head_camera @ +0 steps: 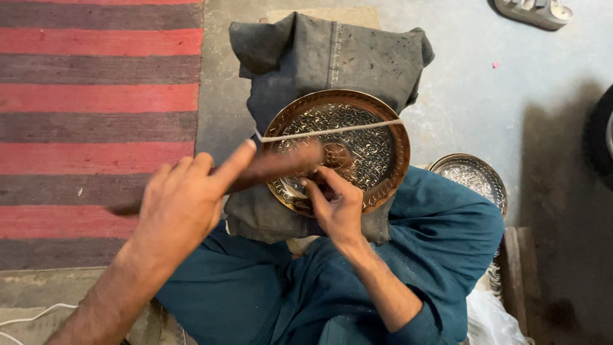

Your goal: The person sits cross-legged on the floor with an ornate brass plate resting on a cloth cushion on their lap. They hold a punch against the plate's engraved surface and strike it with a wooden mallet, repositioning the punch repeatedly to work the design, briefly turning and steadying the plate by hand.

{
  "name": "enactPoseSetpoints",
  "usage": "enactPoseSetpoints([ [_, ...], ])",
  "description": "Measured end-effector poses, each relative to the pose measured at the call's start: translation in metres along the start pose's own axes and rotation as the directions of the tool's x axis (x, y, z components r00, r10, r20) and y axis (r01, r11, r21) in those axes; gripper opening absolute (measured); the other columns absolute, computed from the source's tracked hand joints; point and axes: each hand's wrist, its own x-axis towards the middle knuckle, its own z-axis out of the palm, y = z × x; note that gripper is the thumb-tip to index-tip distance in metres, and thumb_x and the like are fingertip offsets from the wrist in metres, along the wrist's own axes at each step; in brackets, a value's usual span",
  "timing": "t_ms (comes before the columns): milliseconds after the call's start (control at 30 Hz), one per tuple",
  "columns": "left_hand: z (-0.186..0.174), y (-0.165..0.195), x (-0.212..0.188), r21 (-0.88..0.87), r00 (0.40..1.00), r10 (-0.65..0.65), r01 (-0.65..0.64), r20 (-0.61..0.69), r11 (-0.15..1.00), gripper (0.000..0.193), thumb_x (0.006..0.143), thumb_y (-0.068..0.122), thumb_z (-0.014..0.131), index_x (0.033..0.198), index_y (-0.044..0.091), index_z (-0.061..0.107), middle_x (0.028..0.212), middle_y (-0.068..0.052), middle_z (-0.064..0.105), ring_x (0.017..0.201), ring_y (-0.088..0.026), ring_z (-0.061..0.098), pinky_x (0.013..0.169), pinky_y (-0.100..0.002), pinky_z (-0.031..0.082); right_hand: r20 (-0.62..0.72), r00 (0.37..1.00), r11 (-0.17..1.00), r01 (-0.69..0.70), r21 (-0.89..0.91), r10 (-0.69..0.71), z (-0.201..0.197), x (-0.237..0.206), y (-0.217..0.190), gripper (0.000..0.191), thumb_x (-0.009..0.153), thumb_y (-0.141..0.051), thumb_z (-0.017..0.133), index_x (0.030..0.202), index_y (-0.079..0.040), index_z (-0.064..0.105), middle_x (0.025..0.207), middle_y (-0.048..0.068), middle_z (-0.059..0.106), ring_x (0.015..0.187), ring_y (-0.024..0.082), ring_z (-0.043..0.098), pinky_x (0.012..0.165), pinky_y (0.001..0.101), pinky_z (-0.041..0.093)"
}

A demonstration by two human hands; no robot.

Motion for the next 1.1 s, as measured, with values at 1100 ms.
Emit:
enactPoseSetpoints([
  [1100, 0.13, 0.073, -0.127, -0.769, 0.577, -0.765, 0.615, 0.286, 0.176, 0.075, 0.076, 0.004, 0.07, 0.145, 0.008, 0.04, 0.091, -0.011, 0.071, 0.083, -0.023, 0.072, 0.077, -0.035, 0.058, 0.768, 0.599, 0.934, 0.358, -0.007, -0.224, -0.011, 0.081, -0.02, 0.028, 0.092, -0.008, 0.072, 0.119, -0.001, 0.068, 0.105, 0.014, 0.077, 0.098, 0.025, 0.079, 0.081, 0.0332, 0.06],
])
